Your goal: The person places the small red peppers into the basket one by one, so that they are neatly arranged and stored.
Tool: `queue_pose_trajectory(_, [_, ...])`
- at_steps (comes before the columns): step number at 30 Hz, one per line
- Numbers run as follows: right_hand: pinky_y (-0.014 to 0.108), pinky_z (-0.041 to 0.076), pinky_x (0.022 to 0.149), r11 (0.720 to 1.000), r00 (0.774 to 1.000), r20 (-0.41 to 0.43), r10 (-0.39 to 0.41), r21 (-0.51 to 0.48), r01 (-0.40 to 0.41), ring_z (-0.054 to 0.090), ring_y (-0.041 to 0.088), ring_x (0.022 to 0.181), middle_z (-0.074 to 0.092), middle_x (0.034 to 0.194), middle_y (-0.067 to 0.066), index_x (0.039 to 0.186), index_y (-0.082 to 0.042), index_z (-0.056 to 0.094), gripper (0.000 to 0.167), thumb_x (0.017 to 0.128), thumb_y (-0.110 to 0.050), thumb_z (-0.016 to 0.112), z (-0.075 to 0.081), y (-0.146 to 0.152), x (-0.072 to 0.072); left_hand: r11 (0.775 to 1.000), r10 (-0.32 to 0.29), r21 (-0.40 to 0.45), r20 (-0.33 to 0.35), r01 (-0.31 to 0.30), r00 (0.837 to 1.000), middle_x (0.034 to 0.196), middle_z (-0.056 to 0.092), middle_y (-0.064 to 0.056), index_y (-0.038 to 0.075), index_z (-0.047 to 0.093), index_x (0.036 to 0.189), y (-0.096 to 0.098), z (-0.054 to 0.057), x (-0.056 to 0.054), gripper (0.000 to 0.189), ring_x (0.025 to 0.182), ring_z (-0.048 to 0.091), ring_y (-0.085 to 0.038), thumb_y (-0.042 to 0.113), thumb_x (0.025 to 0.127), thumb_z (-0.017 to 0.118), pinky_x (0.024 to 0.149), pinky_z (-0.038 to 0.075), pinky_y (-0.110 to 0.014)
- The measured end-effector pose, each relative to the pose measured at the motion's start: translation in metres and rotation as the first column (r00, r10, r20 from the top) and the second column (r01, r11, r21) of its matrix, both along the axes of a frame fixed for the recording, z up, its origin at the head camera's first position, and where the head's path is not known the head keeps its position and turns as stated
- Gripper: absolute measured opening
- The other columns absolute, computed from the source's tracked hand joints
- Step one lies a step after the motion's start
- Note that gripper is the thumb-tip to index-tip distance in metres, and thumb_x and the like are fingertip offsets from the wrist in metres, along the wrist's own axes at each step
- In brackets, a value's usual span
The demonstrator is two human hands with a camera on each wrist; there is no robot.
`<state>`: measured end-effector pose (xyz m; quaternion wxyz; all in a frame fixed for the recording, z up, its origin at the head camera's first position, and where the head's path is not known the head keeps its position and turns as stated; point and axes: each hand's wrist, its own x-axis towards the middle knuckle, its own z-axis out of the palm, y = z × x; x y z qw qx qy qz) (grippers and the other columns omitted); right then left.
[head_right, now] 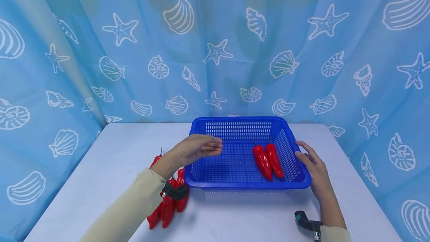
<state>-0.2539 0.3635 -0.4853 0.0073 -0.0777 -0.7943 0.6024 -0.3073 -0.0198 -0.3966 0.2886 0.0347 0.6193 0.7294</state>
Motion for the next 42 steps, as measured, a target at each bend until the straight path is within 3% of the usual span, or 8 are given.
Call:
queue_pose_trajectory(12, [0.030,0.060,0.078,1.000,1.000,0.021,-0.010,-0.006,0.010,0.034,0.051,0.138,0.024,0.160,0.024,0.158,-0.044,0.022,0.066,0.099,-0.059,0.047,0.001,-0.002,0.000,1.000,0.019,0.008,-0.056,-0.019,0.998,0.117,0.068,-0.019,-0.005,0.064,0.125,-0.028,0.002,0.010,0.036,0.112,0.066,-0.035,0.020,0.098,0.067,0.095,0.054,-0.039])
queue_pose_trajectory(19, [0.029,0.060,0.076,1.000,1.000,0.020,-0.015,-0.019,0.015,0.033,0.052,0.138,0.023,0.160,0.026,0.157,-0.045,0.023,0.065,0.099,-0.060,0.048,0.001,-0.002,0.000,0.998,0.055,0.034,-0.065,-0.053,0.996,0.123,0.065,-0.023,-0.003,0.063,0.127,-0.050,0.004,0.019,0.037,0.111,0.067,-0.031,0.020,0.099,0.065,0.106,0.044,-0.048])
queue_pose_trajectory(25, [0.028,0.060,0.075,1.000,1.000,0.005,-0.010,-0.017,0.010,0.032,0.054,0.138,0.020,0.161,0.026,0.157,-0.044,0.022,0.066,0.099,-0.060,0.047,0.001,-0.001,-0.001,0.994,0.105,0.026,-0.106,-0.103,0.989,0.119,0.067,-0.018,-0.002,0.061,0.129,-0.069,0.004,0.026,0.036,0.116,0.064,-0.034,0.019,0.100,0.062,0.099,0.052,-0.040])
queue_pose_trajectory(32, [0.025,0.059,0.075,1.000,1.000,-0.009,0.000,-0.017,0.000,0.031,0.053,0.138,0.021,0.161,0.025,0.157,-0.044,0.022,0.064,0.100,-0.058,0.046,-0.002,-0.001,-0.001,0.986,0.166,0.003,-0.127,-0.167,0.978,0.129,0.062,-0.025,-0.001,0.062,0.128,-0.090,0.005,0.034,0.035,0.116,0.064,-0.034,0.020,0.100,0.062,0.097,0.052,-0.039])
queue_pose_trajectory(37, [0.024,0.059,0.077,1.000,1.000,-0.007,-0.002,-0.014,0.001,0.031,0.052,0.139,0.020,0.162,0.023,0.157,-0.047,0.021,0.063,0.100,-0.057,0.046,-0.003,-0.001,-0.002,0.972,0.223,-0.050,-0.137,-0.231,0.965,0.124,0.067,-0.019,0.001,0.062,0.129,-0.104,-0.003,0.036,0.038,0.112,0.067,-0.030,0.023,0.099,0.064,0.094,0.054,-0.036])
queue_pose_trajectory(42, [0.023,0.058,0.076,1.000,1.000,-0.004,-0.003,-0.025,0.003,0.033,0.049,0.138,0.019,0.163,0.022,0.157,-0.047,0.021,0.062,0.100,-0.056,0.046,-0.003,-0.002,-0.002,0.945,0.299,-0.091,-0.156,-0.316,0.941,0.122,0.067,-0.016,0.002,0.062,0.130,-0.122,-0.017,0.037,0.041,0.109,0.069,-0.026,0.026,0.098,0.065,0.097,0.052,-0.040])
